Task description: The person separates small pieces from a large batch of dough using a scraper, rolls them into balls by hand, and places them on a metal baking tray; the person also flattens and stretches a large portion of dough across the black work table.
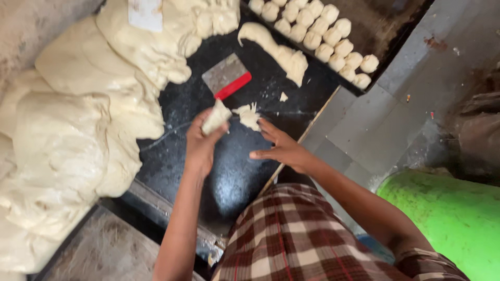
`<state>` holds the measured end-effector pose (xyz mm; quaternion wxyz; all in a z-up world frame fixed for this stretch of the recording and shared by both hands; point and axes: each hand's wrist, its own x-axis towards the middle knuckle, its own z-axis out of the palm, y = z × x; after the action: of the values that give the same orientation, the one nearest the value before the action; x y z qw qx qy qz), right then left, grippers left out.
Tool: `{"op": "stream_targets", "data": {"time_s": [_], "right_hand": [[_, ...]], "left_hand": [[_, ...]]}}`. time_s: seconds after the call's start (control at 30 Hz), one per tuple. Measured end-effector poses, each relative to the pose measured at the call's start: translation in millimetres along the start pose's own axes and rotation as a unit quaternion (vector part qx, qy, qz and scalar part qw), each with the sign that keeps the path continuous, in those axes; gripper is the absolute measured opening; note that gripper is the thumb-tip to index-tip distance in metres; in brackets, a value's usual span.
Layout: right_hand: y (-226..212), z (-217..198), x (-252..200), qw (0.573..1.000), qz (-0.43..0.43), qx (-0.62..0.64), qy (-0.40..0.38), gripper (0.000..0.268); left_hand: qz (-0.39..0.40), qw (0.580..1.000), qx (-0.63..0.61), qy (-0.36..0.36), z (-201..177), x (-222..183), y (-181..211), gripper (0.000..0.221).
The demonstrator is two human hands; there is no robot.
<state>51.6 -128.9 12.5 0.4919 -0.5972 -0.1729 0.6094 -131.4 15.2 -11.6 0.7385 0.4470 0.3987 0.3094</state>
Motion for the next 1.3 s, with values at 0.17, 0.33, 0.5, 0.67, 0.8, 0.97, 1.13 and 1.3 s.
{"op": "stream_targets", "data": {"time_s": [0.17,0.33,0.5,0.67,0.8,0.97,1.13,1.3], "right_hand": [[-16,-20,17,0.96,-0.216,-0.177,-0.028,0.035],[-39,-27,2,0.639,-0.6,-0.48,-0.041,0.029],[-45,-35,4,0.599,-0.606,-0.523,0.023,0.031],[-56,-81,30,0.758,-0.506,-0.409,0.048,0.029],[-78,-112,46,0.99,-0.124,0.052,-0.048,0.06],[-77,-142,22,0.82,-0.461,-0.335,0.051,0.022],[-82,-215,59,0.754,-0.521,-0.299,0.264,0.028],[-99,-288,116,0.717,-0.371,-0.481,0.341,0.039]], "left_hand": [[-0.024,0.986,0.047,-0.157,26,-22,-2,0.033],[0.0,0.997,-0.025,-0.067,52,-17,1,0.052],[-0.144,0.967,-0.175,-0.117,67,-7,18,0.045],[-0.023,0.986,0.036,-0.161,102,9,0,0.043],[0.11,0.944,0.178,-0.256,134,35,-1,0.063],[-0.109,0.974,0.044,-0.196,195,65,-1,0.059],[0.031,0.958,0.029,-0.284,210,95,23,0.082],[0.239,0.834,0.492,0.07,166,224,-19,0.051]]}}
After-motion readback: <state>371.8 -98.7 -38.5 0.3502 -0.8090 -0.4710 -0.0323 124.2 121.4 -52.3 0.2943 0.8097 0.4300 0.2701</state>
